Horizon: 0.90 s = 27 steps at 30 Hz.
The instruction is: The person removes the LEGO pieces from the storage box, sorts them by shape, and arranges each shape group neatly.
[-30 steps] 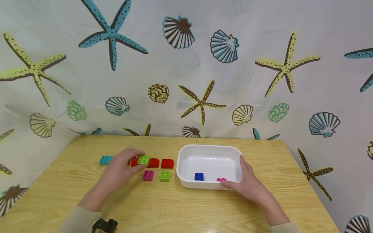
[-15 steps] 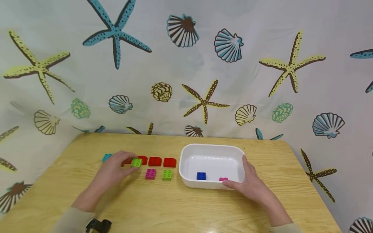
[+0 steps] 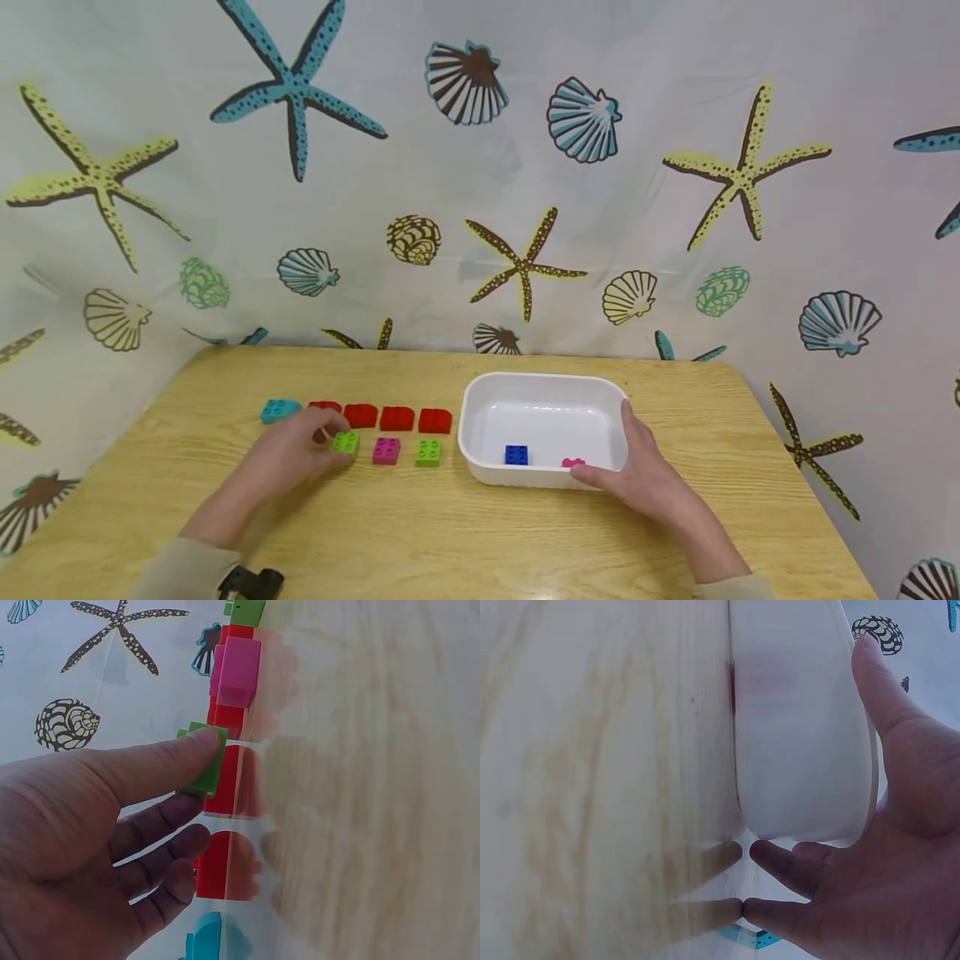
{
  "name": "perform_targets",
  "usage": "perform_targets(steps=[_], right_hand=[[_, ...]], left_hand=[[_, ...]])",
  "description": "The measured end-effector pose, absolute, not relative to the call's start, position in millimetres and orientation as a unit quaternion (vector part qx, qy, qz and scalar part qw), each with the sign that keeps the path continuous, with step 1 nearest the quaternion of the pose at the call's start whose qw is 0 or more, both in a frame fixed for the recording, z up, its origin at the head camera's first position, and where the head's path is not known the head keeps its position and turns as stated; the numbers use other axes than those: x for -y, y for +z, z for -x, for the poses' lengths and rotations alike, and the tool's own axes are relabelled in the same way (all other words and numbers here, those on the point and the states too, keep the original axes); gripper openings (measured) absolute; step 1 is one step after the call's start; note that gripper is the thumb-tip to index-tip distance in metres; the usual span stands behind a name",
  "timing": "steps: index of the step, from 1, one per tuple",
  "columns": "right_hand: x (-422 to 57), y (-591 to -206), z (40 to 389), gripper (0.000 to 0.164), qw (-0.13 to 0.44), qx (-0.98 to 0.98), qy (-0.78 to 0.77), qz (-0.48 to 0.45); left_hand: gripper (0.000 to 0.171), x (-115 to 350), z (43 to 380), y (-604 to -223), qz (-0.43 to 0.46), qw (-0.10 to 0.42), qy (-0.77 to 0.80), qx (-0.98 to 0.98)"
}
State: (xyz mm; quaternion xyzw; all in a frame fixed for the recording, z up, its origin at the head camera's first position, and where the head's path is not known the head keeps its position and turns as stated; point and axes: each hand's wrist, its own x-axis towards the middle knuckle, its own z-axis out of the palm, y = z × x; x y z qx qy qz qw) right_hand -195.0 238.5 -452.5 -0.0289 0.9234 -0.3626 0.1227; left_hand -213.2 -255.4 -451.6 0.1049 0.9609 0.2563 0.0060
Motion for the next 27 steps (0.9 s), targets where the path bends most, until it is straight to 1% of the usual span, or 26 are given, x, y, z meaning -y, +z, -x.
perform_targets(steps=[9, 27], right_hand=[[-238.1, -452.4, 195.3, 0.141, 0.122, -0.925, -0.359, 0.029], [-239.0, -453.4, 195.7, 0.142, 0.121, -0.927, -0.353, 0.033]], left_hand=[[0.035, 255.5, 213.7, -459.9, -0.103, 0.02, 0.263, -0.959], [0.033, 257.0, 216.0, -464.7, -0.095, 0.021, 0.266, -0.959]])
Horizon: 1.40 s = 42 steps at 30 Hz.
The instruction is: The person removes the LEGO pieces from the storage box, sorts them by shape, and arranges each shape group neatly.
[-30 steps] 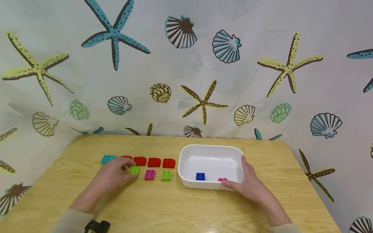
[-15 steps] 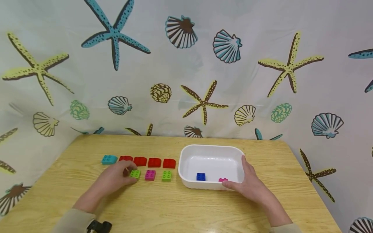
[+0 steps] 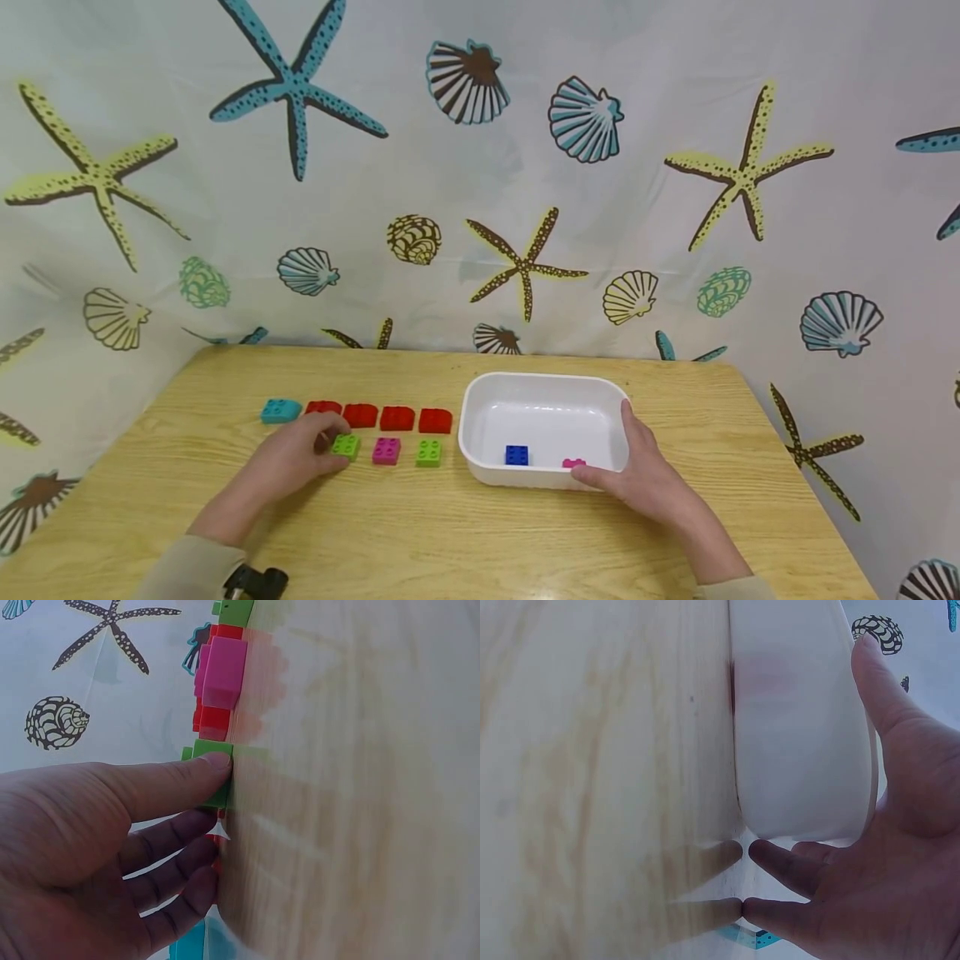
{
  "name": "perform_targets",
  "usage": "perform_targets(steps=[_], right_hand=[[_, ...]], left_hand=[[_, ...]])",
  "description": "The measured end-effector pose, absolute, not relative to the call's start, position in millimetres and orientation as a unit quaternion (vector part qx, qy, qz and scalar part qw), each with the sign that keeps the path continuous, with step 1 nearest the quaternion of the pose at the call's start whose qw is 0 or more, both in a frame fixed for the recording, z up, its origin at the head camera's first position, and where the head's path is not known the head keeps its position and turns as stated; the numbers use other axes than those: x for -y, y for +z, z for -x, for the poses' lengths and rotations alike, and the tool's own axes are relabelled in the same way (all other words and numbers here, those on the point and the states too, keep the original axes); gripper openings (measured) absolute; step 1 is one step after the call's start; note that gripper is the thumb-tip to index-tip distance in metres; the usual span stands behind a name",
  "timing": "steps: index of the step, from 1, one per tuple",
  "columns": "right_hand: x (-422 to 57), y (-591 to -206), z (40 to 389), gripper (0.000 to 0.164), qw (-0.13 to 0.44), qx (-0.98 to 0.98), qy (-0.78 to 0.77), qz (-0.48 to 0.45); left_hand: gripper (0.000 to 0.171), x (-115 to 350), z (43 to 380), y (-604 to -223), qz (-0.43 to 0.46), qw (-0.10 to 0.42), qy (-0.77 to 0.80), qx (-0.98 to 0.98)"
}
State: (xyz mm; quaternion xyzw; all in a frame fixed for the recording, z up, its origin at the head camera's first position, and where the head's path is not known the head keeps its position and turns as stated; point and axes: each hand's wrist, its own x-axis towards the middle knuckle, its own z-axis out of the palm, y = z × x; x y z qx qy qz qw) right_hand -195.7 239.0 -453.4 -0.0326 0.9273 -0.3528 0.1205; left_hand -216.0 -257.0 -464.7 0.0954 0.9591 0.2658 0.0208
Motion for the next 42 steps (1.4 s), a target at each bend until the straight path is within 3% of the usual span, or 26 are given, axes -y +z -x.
perform_targets(steps=[29, 42], right_hand=[[-239.1, -455.1, 194.7, 0.141, 0.115, -0.923, -0.364, 0.04], [-238.7, -454.7, 195.2, 0.141, 0.116, -0.924, -0.362, 0.037]], left_hand=[[0.034, 255.1, 217.3, -464.6, -0.101, 0.015, 0.248, -0.963], [0.048, 256.5, 211.7, -444.7, -0.093, 0.02, 0.268, -0.959]])
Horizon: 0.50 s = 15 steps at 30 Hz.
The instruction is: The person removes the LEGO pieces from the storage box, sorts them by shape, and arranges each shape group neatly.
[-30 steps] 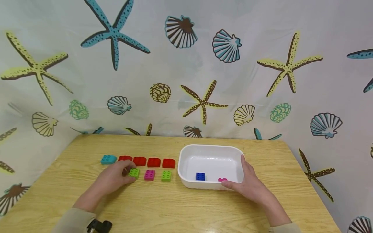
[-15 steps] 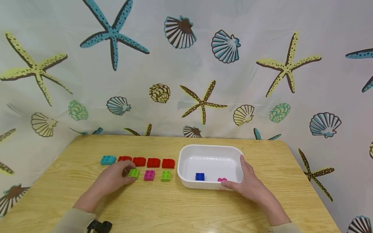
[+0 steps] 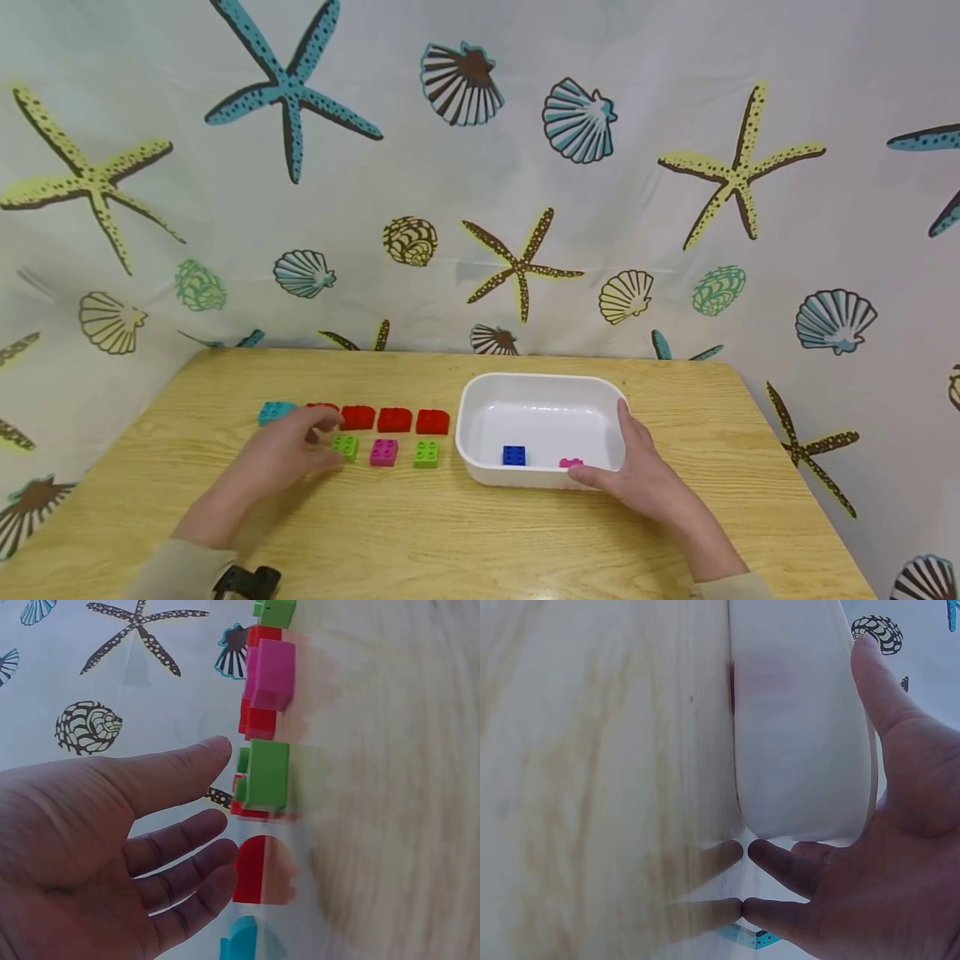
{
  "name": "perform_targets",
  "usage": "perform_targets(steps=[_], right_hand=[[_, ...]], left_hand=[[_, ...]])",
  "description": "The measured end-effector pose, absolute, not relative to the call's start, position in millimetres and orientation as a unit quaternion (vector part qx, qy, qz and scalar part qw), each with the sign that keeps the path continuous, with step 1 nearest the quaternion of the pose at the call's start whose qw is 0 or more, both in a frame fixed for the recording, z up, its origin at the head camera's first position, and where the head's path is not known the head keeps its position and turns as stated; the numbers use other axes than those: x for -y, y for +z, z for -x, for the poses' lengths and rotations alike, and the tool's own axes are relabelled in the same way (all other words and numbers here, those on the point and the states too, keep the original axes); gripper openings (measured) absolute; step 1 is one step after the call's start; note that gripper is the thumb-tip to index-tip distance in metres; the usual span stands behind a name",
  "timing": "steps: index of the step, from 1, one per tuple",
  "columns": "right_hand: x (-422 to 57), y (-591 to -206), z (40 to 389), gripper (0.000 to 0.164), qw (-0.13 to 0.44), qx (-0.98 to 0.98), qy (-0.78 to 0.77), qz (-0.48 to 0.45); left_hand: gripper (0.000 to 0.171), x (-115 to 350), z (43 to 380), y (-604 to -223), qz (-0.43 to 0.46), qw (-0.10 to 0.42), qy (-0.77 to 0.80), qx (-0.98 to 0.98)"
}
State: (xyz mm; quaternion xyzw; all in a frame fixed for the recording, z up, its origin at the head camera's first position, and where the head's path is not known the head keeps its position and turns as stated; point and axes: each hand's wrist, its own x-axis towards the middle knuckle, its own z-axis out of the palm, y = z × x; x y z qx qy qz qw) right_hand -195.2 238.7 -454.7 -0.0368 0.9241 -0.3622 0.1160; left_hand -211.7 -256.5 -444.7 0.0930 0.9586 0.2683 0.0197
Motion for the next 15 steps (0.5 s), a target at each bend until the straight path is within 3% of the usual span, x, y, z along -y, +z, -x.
perform_targets(steps=[15], right_hand=[[-240.5, -455.3, 195.1, 0.143, 0.111, -0.919, -0.376, 0.042]], left_hand=[[0.058, 218.8, 209.2, -407.5, -0.135, -0.01, 0.241, -0.961]])
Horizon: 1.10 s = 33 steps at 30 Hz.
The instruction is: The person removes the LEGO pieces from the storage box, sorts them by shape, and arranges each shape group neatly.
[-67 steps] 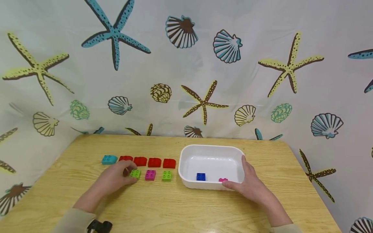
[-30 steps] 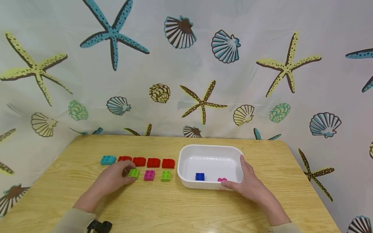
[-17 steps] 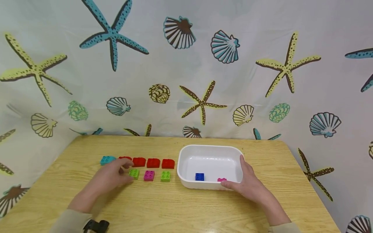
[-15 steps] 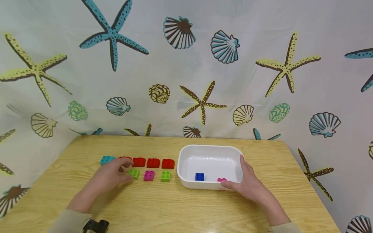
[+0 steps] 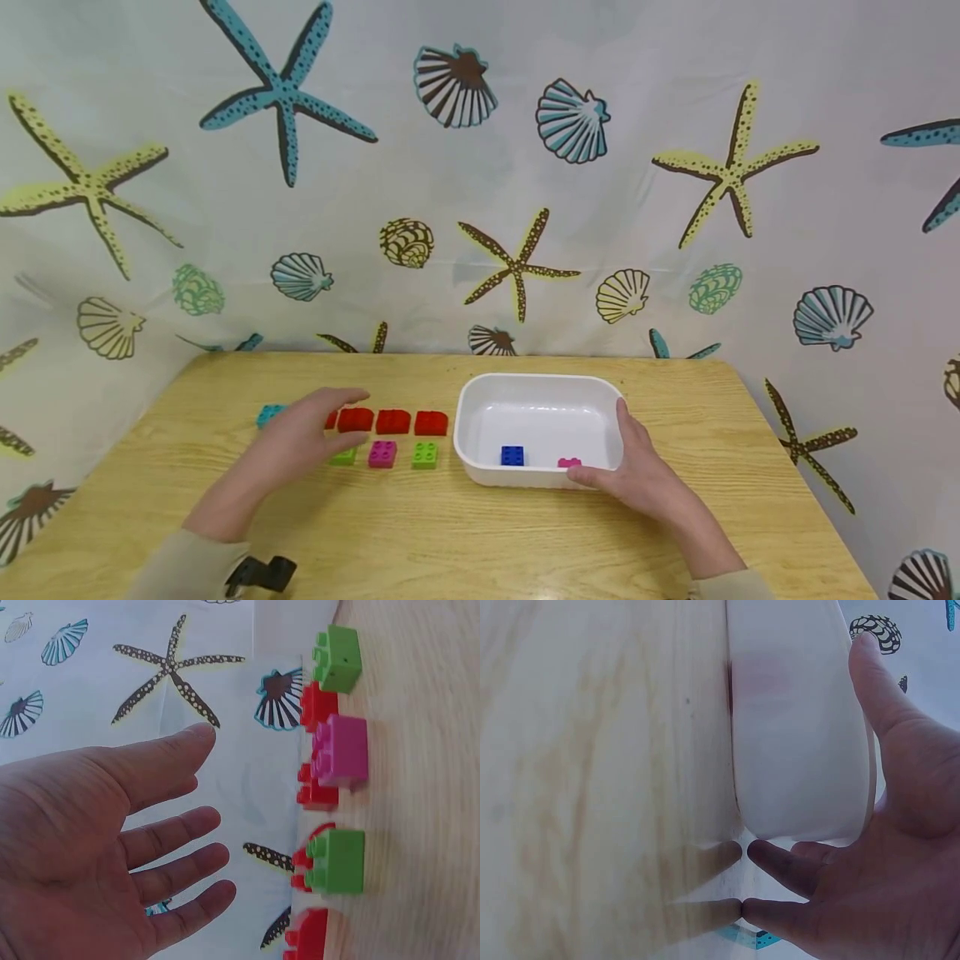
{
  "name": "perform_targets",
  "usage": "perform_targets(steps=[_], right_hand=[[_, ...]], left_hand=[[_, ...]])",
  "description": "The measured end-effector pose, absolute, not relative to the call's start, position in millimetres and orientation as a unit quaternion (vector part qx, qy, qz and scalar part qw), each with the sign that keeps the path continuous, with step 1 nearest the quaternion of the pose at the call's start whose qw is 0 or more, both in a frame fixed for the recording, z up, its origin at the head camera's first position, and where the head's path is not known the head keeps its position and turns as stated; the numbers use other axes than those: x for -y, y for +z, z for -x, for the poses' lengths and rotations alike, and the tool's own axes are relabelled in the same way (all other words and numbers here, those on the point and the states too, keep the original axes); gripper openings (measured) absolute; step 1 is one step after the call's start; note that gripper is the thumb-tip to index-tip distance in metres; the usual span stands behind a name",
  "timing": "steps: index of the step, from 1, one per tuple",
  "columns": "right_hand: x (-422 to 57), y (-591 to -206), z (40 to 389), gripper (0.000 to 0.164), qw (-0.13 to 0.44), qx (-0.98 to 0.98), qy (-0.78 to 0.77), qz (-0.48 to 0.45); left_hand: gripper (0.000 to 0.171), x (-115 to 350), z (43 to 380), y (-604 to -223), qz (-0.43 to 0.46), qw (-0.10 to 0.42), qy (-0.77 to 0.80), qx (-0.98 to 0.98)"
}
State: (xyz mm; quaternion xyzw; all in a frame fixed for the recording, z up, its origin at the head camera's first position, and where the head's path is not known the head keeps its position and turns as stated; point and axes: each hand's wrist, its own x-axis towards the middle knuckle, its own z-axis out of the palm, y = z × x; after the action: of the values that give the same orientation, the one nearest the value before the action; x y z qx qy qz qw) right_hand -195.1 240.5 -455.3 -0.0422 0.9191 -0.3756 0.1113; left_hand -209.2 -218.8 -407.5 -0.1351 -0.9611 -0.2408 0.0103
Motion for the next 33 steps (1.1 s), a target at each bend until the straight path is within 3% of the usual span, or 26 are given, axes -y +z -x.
perform_targets(steps=[16, 33], right_hand=[[-239.9, -453.4, 194.1, 0.143, 0.109, -0.916, -0.383, 0.044], [-241.4, -455.2, 195.3, 0.142, 0.104, -0.917, -0.383, 0.045]], left_hand=[[0.068, 156.7, 219.5, -392.6, 0.185, 0.031, -0.237, 0.953], [0.064, 94.1, 228.7, -396.6, 0.267, 0.036, -0.233, 0.934]])
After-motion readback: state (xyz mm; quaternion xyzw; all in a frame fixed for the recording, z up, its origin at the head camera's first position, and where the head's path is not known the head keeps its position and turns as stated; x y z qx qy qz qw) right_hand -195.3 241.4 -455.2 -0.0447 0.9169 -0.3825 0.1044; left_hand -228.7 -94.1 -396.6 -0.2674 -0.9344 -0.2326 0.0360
